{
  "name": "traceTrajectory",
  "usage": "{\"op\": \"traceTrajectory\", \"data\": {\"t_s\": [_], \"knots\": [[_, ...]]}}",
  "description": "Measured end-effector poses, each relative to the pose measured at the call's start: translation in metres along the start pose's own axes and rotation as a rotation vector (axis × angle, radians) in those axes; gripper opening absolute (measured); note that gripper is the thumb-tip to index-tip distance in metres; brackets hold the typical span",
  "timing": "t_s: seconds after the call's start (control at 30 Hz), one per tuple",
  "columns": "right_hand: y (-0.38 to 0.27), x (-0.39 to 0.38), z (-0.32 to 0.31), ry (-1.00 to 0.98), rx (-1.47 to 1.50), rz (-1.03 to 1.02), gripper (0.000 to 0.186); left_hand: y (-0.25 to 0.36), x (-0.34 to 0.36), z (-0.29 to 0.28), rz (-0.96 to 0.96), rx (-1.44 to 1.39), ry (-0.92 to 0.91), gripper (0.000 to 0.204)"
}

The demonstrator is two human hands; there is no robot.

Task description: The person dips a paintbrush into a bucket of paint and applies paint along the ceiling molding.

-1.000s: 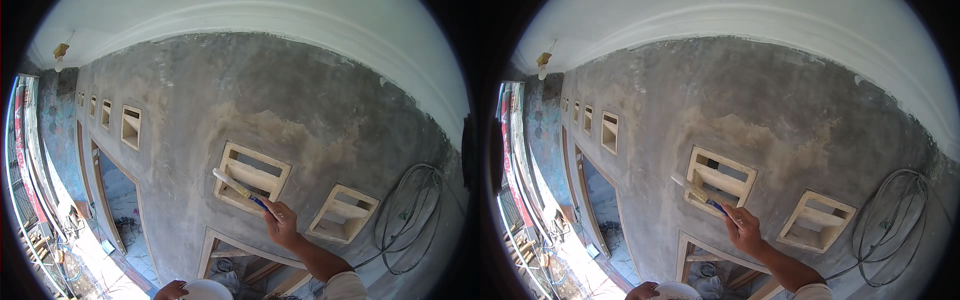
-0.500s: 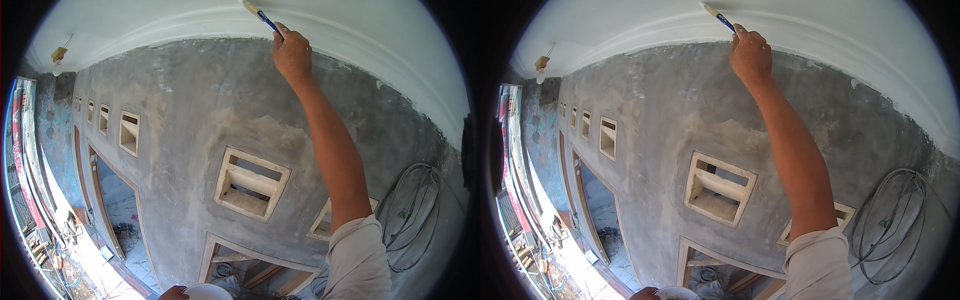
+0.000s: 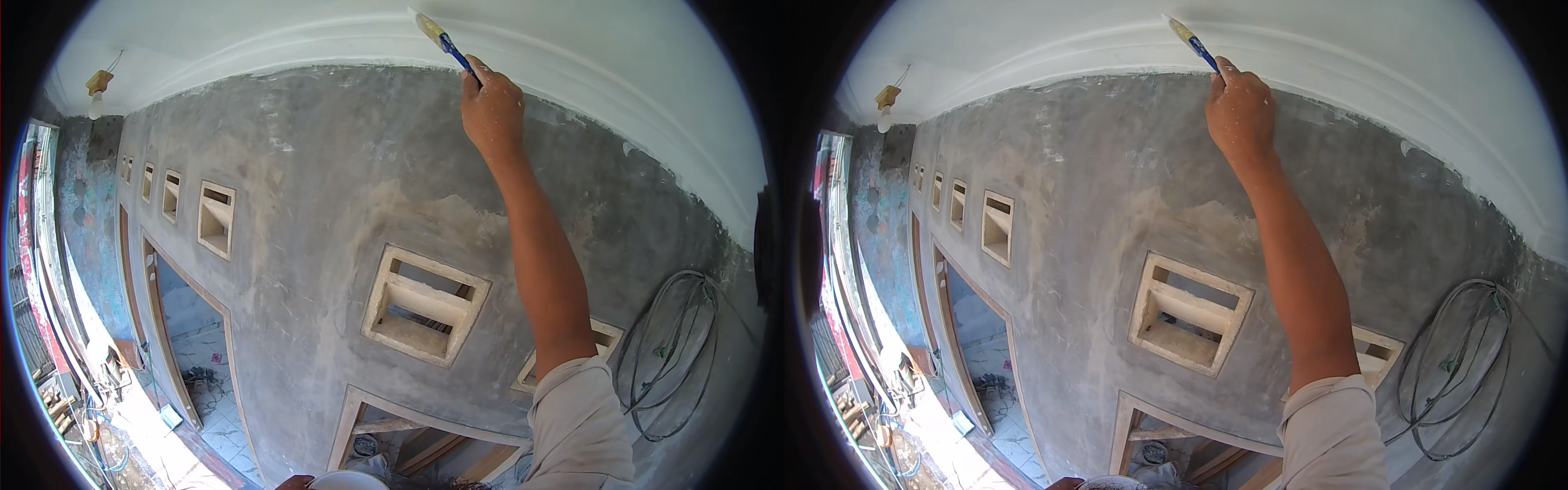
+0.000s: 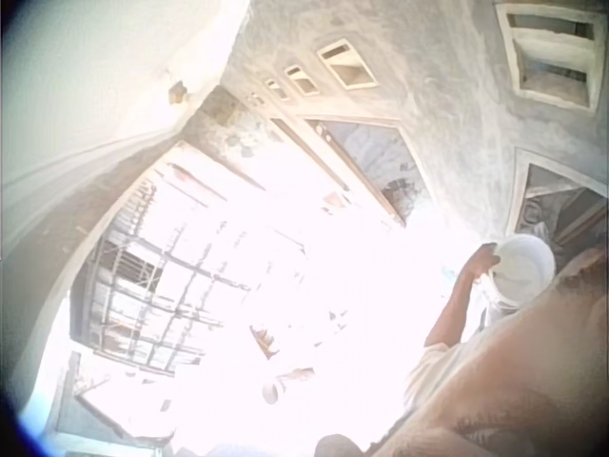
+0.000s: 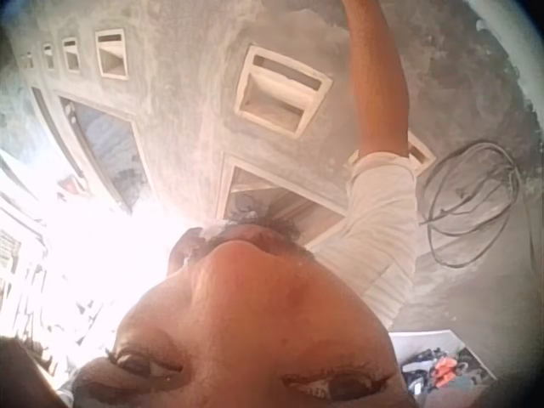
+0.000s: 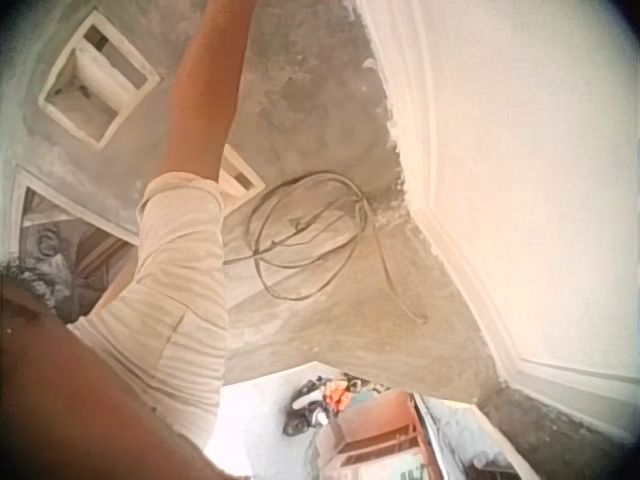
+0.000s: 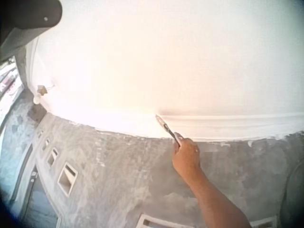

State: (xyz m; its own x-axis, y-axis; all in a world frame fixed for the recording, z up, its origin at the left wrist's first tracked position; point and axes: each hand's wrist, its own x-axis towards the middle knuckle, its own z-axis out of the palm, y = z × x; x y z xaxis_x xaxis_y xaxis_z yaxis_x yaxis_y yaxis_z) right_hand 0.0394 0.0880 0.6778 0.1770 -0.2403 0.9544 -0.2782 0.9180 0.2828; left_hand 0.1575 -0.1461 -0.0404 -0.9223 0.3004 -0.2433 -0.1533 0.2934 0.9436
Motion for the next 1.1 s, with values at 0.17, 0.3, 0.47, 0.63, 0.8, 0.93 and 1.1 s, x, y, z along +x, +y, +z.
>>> {"op": "traceTrajectory", "data": {"t_s": [0.17, 0.3, 0.47, 0.63, 0.8, 0.93, 1.1], "knots": [[-0.028, 0.042, 0.064, -0.070, -0.020, -0.055, 0.033, 0.010, 0.000, -0.002, -0.007, 0.031, -0.067, 0.056], [-0.007, 0.043, 0.047, 0.027, -0.109, 0.002, 0.031, 0.004, 0.004, -0.007, 0.078, 0.086, -0.081, 0.052], [0.052, 0.012, -0.015, 0.258, -0.169, 0.006, 0.028, -0.163, 0.106, 0.051, 0.373, 0.335, 0.263, 0.051], [0.087, -0.049, -0.085, 0.388, -0.218, 0.204, 0.032, -0.052, 0.033, 0.008, 0.245, 0.134, 0.026, 0.051], [0.049, -0.049, -0.016, 0.549, -0.032, 0.372, 0.044, -0.098, 0.068, 0.041, 0.133, 0.246, 0.118, 0.052], [-0.011, -0.017, 0.052, 0.567, 0.209, 0.409, 0.049, -0.039, 0.023, -0.011, 0.197, 0.141, -0.138, 0.053], [-0.099, 0.001, 0.148, 0.449, 0.455, 0.374, 0.050, -0.090, 0.034, 0.001, 0.247, 0.245, 0.129, 0.051]]}}
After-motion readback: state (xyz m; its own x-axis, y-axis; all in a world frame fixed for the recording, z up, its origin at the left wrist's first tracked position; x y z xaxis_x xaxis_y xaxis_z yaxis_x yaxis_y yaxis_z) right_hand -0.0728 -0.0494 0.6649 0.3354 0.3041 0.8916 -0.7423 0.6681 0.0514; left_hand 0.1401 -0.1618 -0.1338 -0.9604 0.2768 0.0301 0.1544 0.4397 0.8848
